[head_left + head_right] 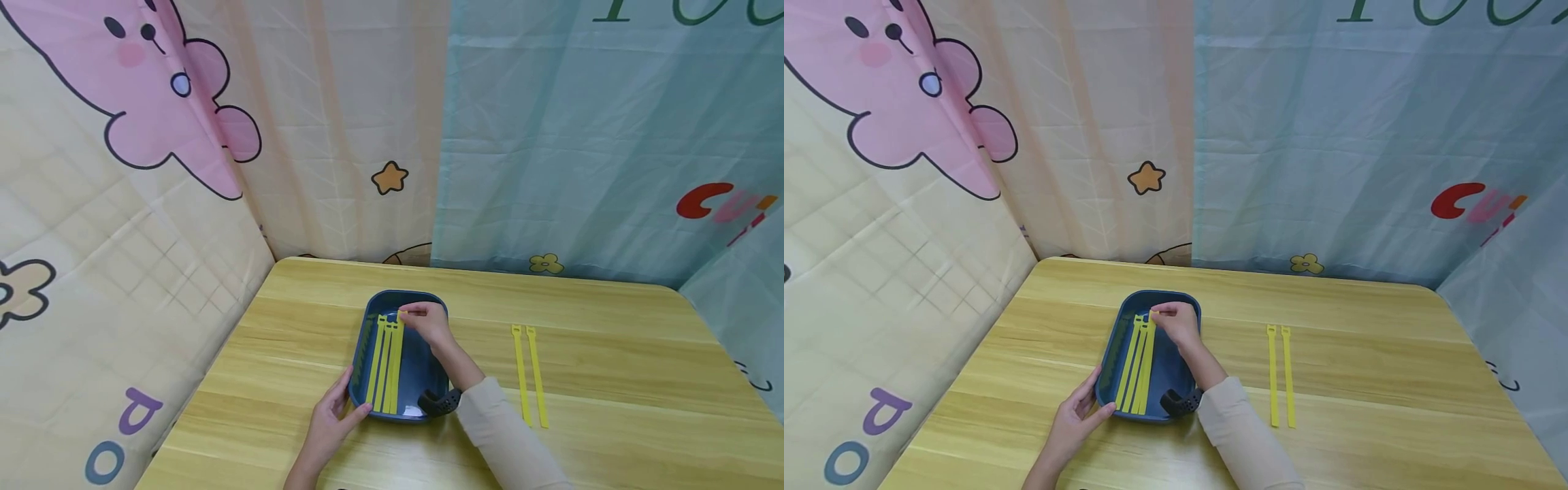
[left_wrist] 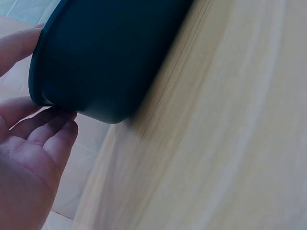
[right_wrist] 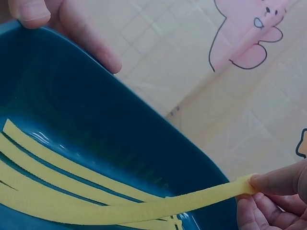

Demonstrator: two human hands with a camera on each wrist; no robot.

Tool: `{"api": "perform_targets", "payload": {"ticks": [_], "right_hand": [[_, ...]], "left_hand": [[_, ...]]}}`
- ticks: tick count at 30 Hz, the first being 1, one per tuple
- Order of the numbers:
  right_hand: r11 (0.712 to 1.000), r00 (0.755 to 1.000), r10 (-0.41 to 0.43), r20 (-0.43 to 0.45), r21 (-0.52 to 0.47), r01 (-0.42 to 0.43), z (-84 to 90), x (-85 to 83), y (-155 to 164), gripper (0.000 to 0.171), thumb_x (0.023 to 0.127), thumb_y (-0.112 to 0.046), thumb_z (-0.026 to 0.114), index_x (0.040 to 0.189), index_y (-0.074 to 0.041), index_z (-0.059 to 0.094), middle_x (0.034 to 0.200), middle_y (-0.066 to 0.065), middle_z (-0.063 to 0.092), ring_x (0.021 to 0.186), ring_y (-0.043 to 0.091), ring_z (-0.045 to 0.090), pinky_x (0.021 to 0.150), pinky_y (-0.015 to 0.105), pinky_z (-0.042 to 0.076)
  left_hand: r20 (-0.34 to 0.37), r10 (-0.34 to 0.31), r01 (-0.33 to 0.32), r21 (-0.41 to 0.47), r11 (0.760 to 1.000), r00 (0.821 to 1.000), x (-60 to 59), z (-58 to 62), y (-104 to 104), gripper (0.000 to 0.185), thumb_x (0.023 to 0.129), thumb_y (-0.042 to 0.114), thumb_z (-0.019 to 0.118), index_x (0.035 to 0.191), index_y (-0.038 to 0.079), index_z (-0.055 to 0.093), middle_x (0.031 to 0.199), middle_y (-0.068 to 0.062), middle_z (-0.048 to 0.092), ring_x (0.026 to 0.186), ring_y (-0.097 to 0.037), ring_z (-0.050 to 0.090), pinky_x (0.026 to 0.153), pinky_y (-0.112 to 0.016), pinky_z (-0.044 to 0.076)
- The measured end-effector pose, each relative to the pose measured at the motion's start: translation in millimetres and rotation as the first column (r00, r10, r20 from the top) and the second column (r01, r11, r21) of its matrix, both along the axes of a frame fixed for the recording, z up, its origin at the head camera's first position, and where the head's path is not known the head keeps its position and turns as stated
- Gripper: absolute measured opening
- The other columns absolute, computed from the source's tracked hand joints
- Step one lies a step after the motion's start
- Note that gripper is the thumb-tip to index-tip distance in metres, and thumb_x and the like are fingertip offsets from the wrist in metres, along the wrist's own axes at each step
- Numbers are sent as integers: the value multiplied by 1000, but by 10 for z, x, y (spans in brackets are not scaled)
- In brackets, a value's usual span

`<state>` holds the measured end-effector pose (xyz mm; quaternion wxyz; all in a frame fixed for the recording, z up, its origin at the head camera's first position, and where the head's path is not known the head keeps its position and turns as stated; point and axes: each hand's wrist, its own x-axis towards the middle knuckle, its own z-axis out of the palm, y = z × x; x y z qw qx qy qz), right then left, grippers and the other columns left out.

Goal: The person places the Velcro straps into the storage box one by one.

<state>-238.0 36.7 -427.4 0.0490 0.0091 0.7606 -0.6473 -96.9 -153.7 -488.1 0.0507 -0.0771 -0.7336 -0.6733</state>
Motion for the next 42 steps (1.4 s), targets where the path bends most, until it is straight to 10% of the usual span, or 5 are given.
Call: {"api": "perform_targets", "payload": {"ticks": [42], "right_hand": [[996, 997, -33, 71, 81, 27, -290, -159, -45, 12, 85, -6, 65, 94, 2, 69, 90, 10, 64, 74, 18, 59, 72, 30, 55]], "left_hand": [[24, 5, -4, -13, 1000, 1000, 11, 14, 1, 72, 81, 11, 71, 139, -5, 31, 144, -25, 23, 129, -37, 27, 102, -32, 27]]}}
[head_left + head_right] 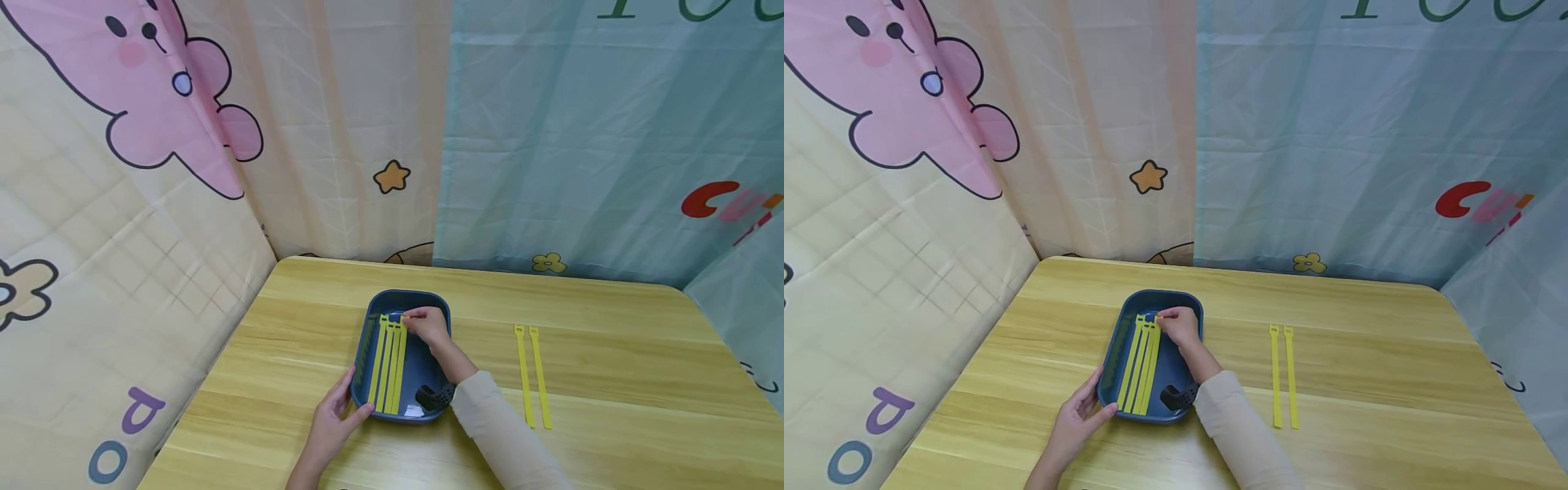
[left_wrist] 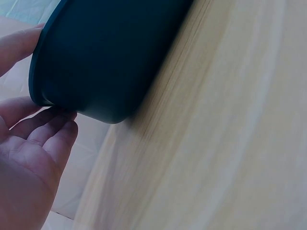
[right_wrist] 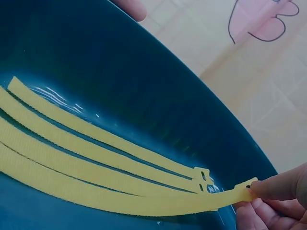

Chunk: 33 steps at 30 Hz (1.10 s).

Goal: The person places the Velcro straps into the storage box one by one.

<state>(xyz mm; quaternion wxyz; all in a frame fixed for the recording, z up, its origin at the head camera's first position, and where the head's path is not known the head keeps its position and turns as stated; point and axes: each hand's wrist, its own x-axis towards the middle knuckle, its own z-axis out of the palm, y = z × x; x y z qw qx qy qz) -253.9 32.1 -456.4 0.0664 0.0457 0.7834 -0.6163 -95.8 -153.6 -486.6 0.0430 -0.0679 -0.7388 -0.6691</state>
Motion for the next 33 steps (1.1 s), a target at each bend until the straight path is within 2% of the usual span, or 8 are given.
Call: {"api": "perform_targets", "payload": {"ticks": [14, 27, 33], "right_hand": [[998, 999, -36, -20, 55, 37, 9, -1, -15, 8, 83, 1, 65, 88, 5, 69, 82, 10, 63, 67, 18, 54, 62, 26, 52], [993, 997, -72, -30, 88, 74, 7, 8, -21, 7, 83, 2, 64, 88, 5, 68, 84, 11, 64, 71, 19, 58, 66, 29, 54], [990, 995, -79, -64, 113, 86, 6, 15, -19, 8, 83, 0, 65, 89, 5, 68, 86, 12, 65, 75, 21, 59, 69, 32, 55]], "left_hand": [[-13, -5, 5, -7, 1000, 1000, 0, -1, -3, 73, 81, 13, 71, 139, -4, 30, 144, -26, 23, 130, -37, 26, 102, -32, 26], [-16, -6, 6, -8, 1000, 1000, -2, 15, -1, 74, 80, 15, 72, 139, -4, 31, 144, -25, 23, 129, -36, 27, 102, -32, 26], [-8, -8, 8, 5, 1000, 1000, 0, 20, 0, 75, 80, 14, 72, 140, -4, 30, 144, -25, 22, 129, -37, 27, 102, -31, 27]]}}
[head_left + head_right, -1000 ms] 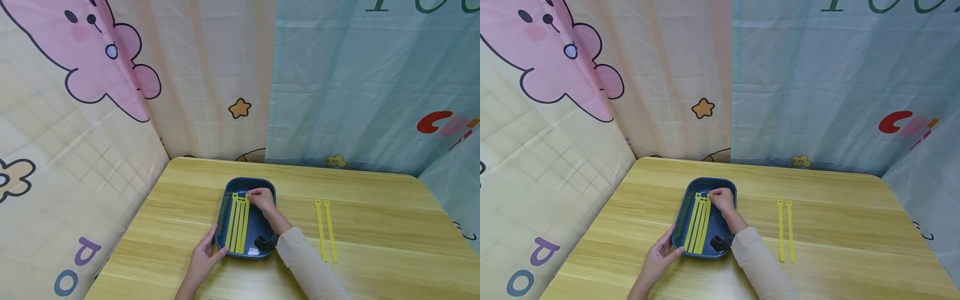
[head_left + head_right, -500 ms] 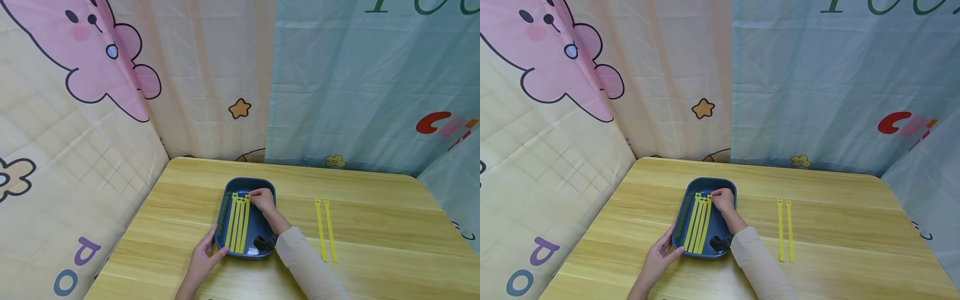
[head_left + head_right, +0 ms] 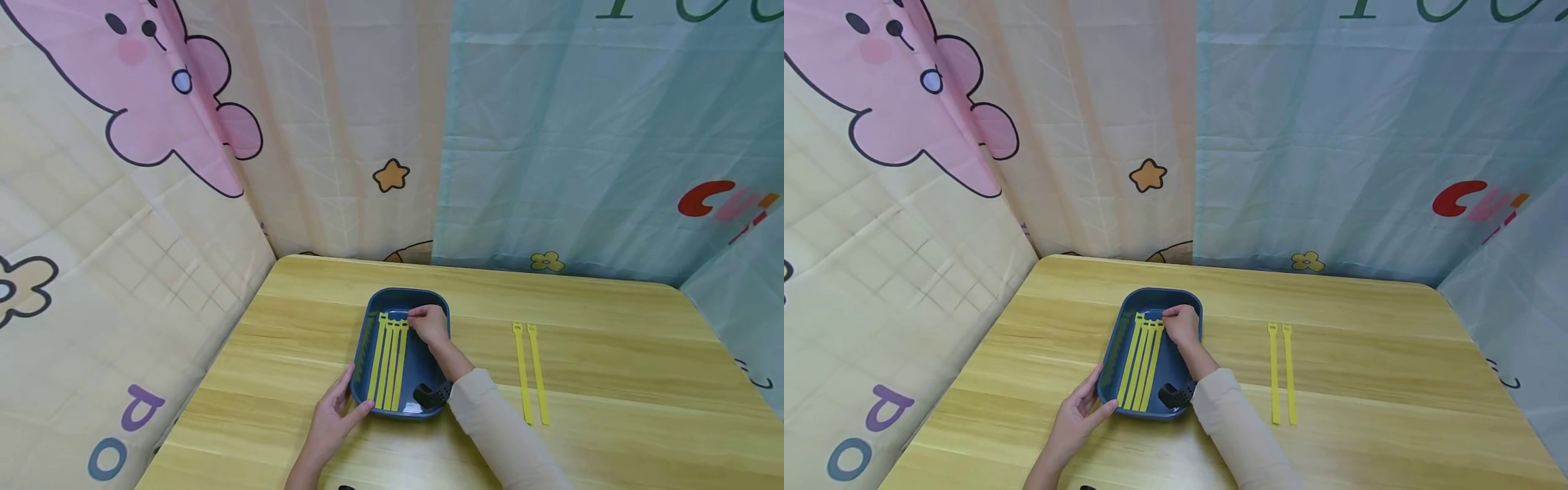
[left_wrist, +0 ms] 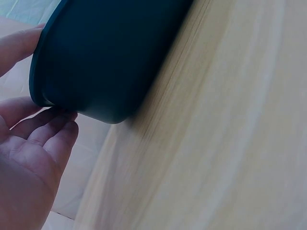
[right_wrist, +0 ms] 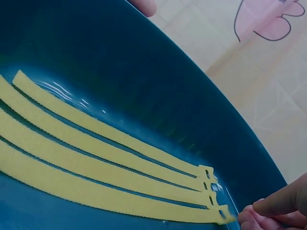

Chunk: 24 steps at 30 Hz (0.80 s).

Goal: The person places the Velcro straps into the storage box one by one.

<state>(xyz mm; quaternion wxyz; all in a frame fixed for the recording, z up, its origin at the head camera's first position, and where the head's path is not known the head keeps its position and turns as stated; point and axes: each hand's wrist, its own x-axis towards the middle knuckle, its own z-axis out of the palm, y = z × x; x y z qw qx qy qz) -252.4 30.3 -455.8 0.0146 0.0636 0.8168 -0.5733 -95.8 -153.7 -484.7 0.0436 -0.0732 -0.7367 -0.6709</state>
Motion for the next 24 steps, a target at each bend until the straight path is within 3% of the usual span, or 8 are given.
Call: {"api": "perform_targets", "payload": {"ticks": [7, 15, 20, 24], "right_hand": [[1000, 999, 0, -35, 28, 0, 4, 4, -9, 8, 83, 0, 65, 88, 5, 68, 84, 12, 65, 74, 21, 60, 68, 32, 55], [998, 993, 66, -94, 0, -67, 32, -1, -21, 12, 85, -3, 64, 93, 5, 69, 86, 10, 65, 75, 18, 58, 68, 29, 54], [985, 990, 106, -98, -126, -118, 61, -3, -3, 20, 86, -7, 65, 101, 6, 67, 89, 9, 66, 80, 19, 60, 75, 30, 54], [953, 985, 141, -101, -254, -163, 137, 46, 49, 27, 86, -10, 65, 105, 8, 64, 91, 11, 66, 88, 28, 63, 83, 36, 53]], "left_hand": [[5, 1, -1, 1, 1000, 1000, 0, 3, -1, 75, 80, 14, 72, 139, -5, 30, 144, -26, 22, 129, -37, 27, 102, -32, 27], [-6, 0, 0, 0, 1000, 1000, -14, 2, 3, 74, 80, 11, 71, 139, -5, 30, 144, -26, 23, 129, -37, 27, 102, -32, 27], [-4, 3, -4, -5, 1000, 1000, -20, 8, 2, 73, 80, 11, 71, 139, -5, 31, 144, -26, 23, 129, -37, 28, 102, -32, 27], [1, 7, -7, -14, 1000, 1000, -1, 9, 3, 73, 80, 10, 71, 139, -5, 31, 144, -26, 23, 129, -37, 27, 102, -32, 27]]}}
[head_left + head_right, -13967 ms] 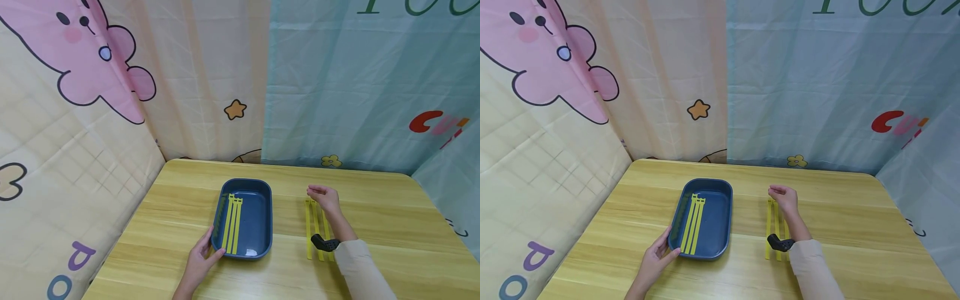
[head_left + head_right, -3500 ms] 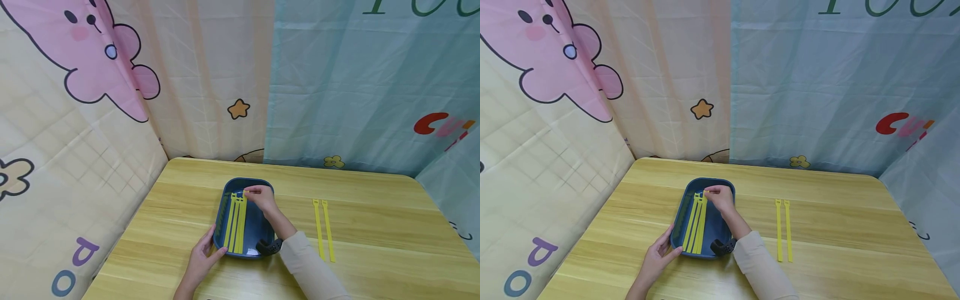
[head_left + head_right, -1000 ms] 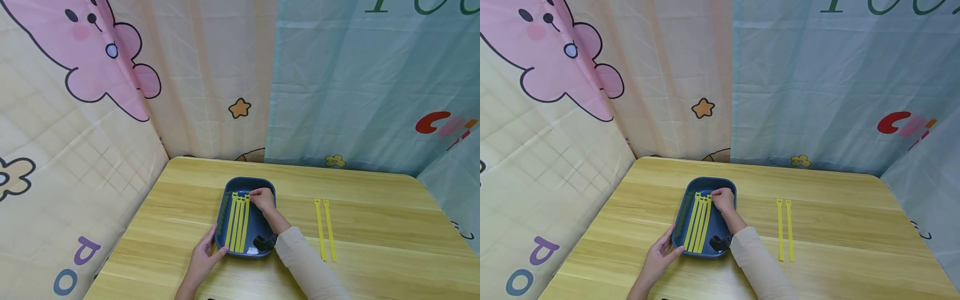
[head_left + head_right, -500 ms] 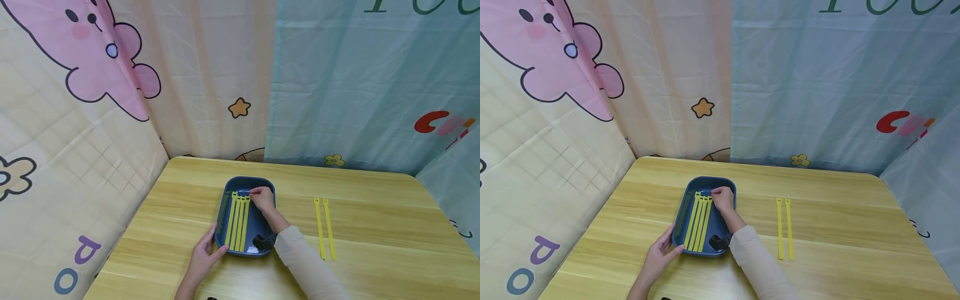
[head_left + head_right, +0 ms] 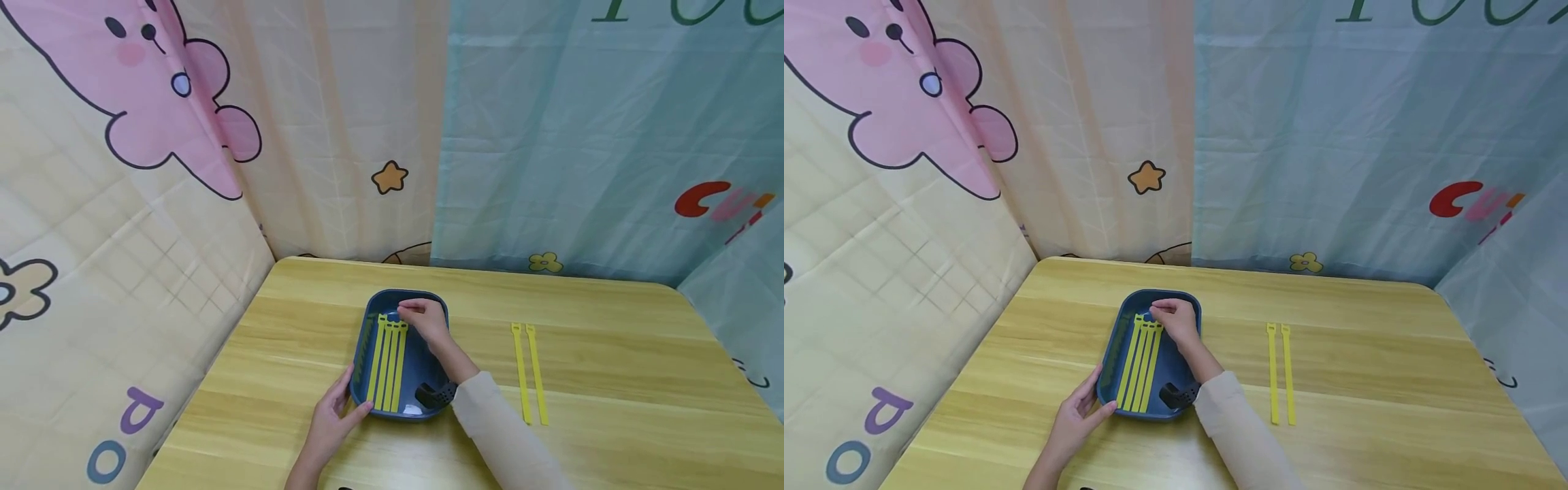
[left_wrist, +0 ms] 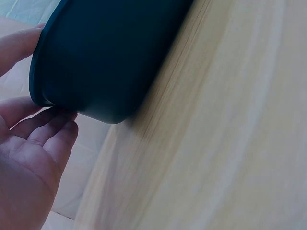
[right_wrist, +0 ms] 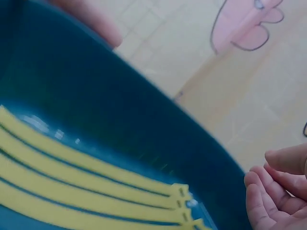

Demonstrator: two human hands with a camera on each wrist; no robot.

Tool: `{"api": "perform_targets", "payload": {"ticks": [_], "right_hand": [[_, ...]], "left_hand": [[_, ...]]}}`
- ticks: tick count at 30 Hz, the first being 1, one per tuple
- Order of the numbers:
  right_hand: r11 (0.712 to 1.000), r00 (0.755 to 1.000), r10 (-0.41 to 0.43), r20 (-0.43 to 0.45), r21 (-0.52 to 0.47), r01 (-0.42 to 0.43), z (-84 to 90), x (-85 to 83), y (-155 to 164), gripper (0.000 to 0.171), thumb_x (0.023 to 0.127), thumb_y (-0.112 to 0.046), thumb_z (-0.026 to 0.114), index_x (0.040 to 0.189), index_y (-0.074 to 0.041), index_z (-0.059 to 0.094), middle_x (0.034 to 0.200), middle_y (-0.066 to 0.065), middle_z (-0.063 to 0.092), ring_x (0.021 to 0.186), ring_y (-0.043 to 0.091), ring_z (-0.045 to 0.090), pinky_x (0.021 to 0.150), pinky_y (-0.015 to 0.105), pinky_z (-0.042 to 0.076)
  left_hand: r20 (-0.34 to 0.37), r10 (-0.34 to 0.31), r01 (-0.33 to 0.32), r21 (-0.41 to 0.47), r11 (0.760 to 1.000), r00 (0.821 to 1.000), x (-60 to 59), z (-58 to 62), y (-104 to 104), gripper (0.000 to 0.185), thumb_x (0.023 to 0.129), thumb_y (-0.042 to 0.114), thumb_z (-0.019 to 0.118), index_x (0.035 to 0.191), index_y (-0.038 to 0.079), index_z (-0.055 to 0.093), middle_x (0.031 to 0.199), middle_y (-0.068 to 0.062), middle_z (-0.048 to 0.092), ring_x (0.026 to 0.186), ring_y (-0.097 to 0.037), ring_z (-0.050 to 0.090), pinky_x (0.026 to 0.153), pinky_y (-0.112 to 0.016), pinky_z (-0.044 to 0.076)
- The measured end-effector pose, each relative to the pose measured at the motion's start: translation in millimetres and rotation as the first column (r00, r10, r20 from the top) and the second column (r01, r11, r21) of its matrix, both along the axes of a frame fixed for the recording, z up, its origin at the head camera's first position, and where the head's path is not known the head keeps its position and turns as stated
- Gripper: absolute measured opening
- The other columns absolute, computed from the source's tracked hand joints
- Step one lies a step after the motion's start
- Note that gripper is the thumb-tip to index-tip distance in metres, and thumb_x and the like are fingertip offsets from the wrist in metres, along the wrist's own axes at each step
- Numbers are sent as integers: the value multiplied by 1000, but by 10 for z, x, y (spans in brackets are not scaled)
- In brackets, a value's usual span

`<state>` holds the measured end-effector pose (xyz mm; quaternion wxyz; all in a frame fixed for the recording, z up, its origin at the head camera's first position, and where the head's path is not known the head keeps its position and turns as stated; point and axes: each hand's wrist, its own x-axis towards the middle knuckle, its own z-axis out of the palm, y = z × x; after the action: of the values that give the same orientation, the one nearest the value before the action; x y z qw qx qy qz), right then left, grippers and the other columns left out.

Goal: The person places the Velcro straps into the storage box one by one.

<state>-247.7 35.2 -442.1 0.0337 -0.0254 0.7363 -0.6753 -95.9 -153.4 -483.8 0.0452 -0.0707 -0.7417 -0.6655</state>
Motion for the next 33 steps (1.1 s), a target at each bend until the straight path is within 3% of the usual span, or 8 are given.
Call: {"api": "perform_targets", "payload": {"ticks": [6, 11, 25, 33], "right_hand": [[996, 1000, -24, 16, -87, 25, 149, 56, 121, 27, 85, -9, 66, 106, 8, 63, 93, 14, 66, 91, 32, 63, 85, 37, 51], [997, 999, -34, -1, -71, 34, 210, 76, 231, 27, 86, -9, 65, 107, 7, 63, 94, 14, 66, 92, 31, 62, 83, 34, 53], [993, 994, -109, -19, -37, 108, 194, 43, 623, 27, 85, -6, 65, 107, 10, 62, 95, 18, 66, 94, 39, 59, 86, 39, 51], [988, 987, -157, 12, 7, 157, 182, 23, 870, 29, 87, -7, 63, 110, 10, 60, 101, 18, 65, 95, 32, 61, 89, 40, 49]], "left_hand": [[0, 1, -1, 1, 1000, 1000, 16, -8, -8, 74, 80, 12, 72, 139, -5, 31, 143, -27, 23, 129, -38, 28, 101, -31, 28], [-2, 7, -7, 2, 1000, 1000, 18, 5, -23, 74, 79, 12, 72, 139, -5, 31, 143, -26, 23, 129, -38, 27, 101, -31, 28], [-4, -1, 1, 14, 1000, 1000, 16, 13, -10, 74, 80, 11, 72, 139, -6, 30, 144, -26, 23, 129, -37, 27, 101, -30, 27], [-3, -2, 2, 15, 1000, 1000, 9, 1, 2, 74, 80, 10, 72, 138, -7, 30, 143, -26, 22, 129, -37, 26, 101, -31, 27]]}}
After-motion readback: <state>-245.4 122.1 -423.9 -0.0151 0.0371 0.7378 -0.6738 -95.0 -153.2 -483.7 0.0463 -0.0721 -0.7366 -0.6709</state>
